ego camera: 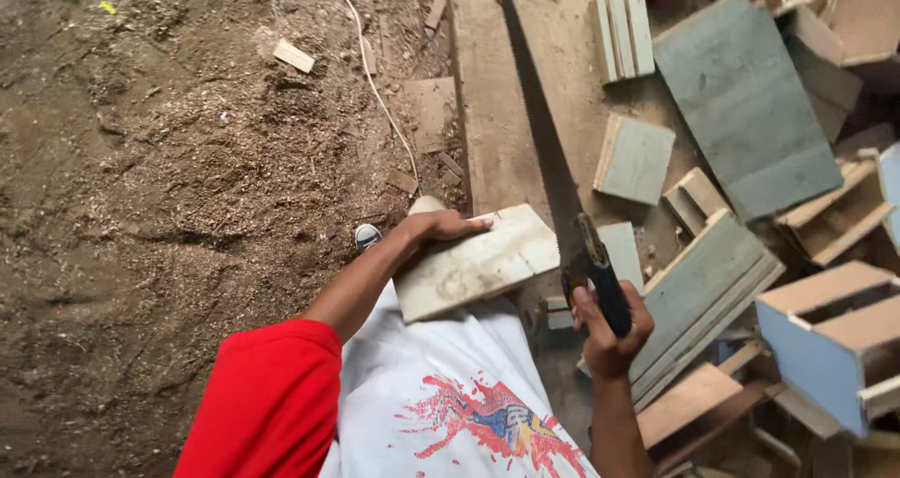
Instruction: The person uses a hand saw to cut a rectangular piece of wood placed on a workbench. The person holds the wood steady with the left hand and saws with the right hand, completing the cut and separating the piece into two parts.
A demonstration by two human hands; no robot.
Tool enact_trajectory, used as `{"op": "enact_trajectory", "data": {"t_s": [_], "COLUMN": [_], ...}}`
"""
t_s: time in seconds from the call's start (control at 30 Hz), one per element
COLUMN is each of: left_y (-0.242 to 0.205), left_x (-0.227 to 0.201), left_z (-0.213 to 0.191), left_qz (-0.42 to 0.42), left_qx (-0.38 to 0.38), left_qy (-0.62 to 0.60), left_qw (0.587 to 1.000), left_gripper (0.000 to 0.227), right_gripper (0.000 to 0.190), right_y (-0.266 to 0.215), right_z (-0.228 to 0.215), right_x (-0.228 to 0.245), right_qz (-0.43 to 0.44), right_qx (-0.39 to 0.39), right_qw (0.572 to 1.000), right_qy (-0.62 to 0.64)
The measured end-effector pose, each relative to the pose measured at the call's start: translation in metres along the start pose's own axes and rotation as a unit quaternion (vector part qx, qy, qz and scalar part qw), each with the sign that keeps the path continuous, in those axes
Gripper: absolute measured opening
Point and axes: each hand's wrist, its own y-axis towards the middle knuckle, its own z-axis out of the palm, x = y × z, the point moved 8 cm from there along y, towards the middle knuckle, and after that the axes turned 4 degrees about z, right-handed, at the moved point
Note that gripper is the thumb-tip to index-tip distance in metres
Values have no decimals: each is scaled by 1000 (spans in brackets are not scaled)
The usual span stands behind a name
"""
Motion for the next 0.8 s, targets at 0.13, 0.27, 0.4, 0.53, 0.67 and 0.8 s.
{"op": "enact_trajectory", "data": {"t_s": [0.13,0.27,0.4,0.53,0.67,0.8], "left_y": [-33,-93,-141,-157,-145,-141], "left_x": [-12,-50,-68,-71,-65,-62], "left_z": [-2,-10,37,44,48,15], "left_qz": [0,64,100,113,157,298], "left_qx": [-96,-209,-79,-108,-112,-106], "left_qy": [101,158,234,212,192,129], "left_qw": [990,963,964,965,962,940], "left_gripper": [94,96,102,112,106,99], "right_gripper": [16,19,17,16,17,23], "right_y": [-6,-12,-15,-13,-11,-1], "right_z": [4,-1,-13,-14,-21,-13], "right_x": [-23,-35,-42,-44,-38,-21], "right_qz": [52,83,109,100,88,62], "right_qx": [9,6,-12,-22,-39,-32], "right_qw": [998,996,994,995,995,996], "right_qy": [17,-15,-23,0,12,48]}}
